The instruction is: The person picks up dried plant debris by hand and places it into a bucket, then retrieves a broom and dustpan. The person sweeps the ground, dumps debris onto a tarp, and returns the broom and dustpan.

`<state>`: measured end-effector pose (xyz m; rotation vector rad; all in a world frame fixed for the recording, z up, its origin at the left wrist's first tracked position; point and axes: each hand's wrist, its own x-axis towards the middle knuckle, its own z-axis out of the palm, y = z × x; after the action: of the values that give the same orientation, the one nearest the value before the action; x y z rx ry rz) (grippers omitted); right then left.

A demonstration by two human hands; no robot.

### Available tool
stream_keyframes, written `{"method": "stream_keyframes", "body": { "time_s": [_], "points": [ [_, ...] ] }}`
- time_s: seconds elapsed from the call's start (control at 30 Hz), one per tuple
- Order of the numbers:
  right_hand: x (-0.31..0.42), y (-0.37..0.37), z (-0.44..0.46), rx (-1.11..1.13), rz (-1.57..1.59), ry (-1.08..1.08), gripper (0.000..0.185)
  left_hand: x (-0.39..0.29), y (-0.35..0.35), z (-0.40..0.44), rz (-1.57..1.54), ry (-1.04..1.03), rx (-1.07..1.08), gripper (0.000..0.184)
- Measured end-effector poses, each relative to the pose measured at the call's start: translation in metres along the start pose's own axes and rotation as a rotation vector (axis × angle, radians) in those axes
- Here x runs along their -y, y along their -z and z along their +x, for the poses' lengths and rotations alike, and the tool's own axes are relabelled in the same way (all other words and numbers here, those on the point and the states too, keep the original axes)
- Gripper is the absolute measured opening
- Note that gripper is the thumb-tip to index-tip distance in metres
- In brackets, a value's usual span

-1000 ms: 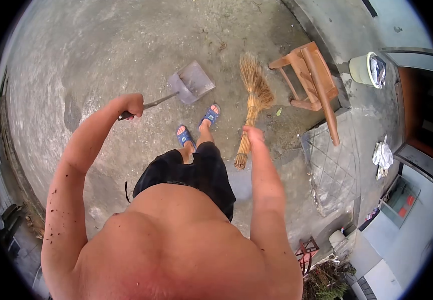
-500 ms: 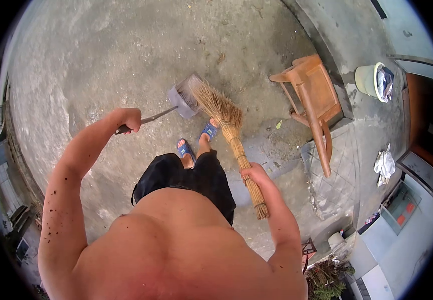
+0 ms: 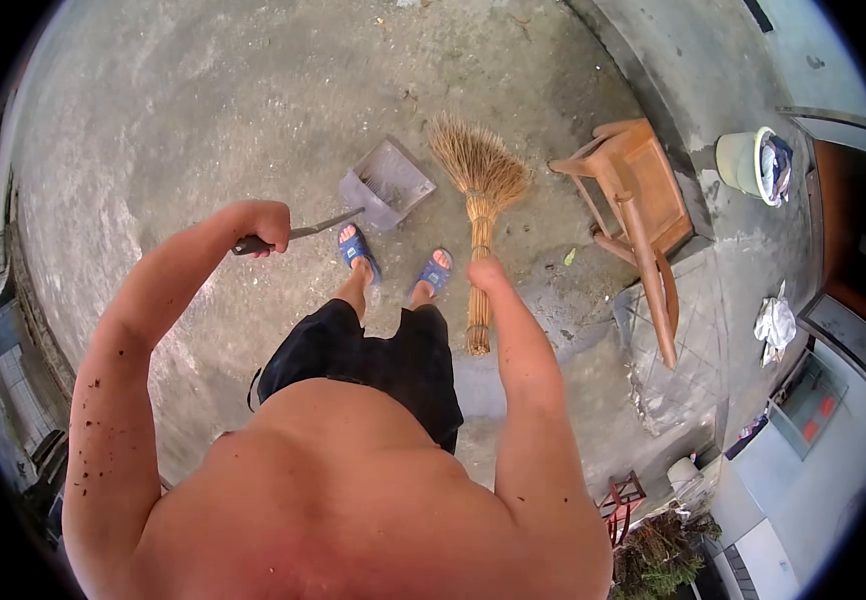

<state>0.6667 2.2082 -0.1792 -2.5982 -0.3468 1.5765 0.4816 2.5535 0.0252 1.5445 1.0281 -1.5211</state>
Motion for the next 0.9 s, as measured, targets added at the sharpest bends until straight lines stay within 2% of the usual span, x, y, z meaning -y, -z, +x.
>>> {"method": "stream_keyframes", "body": {
  "time_s": [0.03,0.1,0.17,0.23,0.27,0.3,0.33,0.43,0.53,0.67,0.73,0.77,0.83,0.9],
  "points": [
    [0.000,-0.008,-0.017,0.002,-0.186,0.047,0.039,0.001,0.001,0.004,-0.020,-0.002,0.013,0.011],
    [0.003,0.007,-0.078,0.104,-0.270,0.193,0.033,0.002,0.004,0.007,-0.003,-0.033,0.025,0.011],
    [-0.001,0.034,-0.129,0.360,0.235,-0.078,0.028,0.004,0.004,0.006,0.007,-0.069,0.056,0.013],
    [-0.009,0.024,-0.155,0.309,0.444,-0.189,0.024,0.008,0.004,0.001,0.012,-0.107,0.042,0.014],
    [-0.009,0.021,-0.160,0.306,0.445,-0.191,0.024,0.011,0.004,0.001,0.027,-0.134,0.039,0.014],
    [-0.010,0.017,-0.168,0.209,0.401,-0.145,0.024,0.017,0.005,0.004,0.014,-0.130,0.040,0.014],
    [-0.008,0.017,-0.167,0.107,0.352,-0.090,0.025,0.023,0.009,0.004,0.017,-0.134,0.033,0.014],
    [-0.010,0.009,-0.132,0.033,0.379,-0.070,0.024,0.041,0.017,-0.004,-0.067,-0.120,0.034,0.014],
    [0.016,0.012,-0.099,0.056,0.474,-0.101,0.026,0.056,0.033,-0.015,-0.067,-0.125,0.050,0.013],
    [0.069,0.003,-0.057,0.004,0.443,-0.141,0.027,0.055,0.046,-0.001,-0.096,-0.149,0.017,0.013],
    [0.101,-0.003,-0.046,-0.025,0.043,0.004,0.026,0.047,0.052,0.011,-0.102,-0.160,0.015,0.014],
    [0.104,-0.001,-0.052,-0.021,0.041,-0.001,0.026,0.041,0.055,0.014,-0.090,-0.156,0.018,0.014],
    [0.106,0.021,-0.063,0.207,0.268,-0.038,0.025,0.039,0.060,0.012,-0.085,-0.161,0.019,0.014],
    [0.108,0.046,-0.107,0.278,0.446,-0.114,0.026,0.042,0.067,0.004,-0.021,-0.223,0.037,0.014]
  ]
}}
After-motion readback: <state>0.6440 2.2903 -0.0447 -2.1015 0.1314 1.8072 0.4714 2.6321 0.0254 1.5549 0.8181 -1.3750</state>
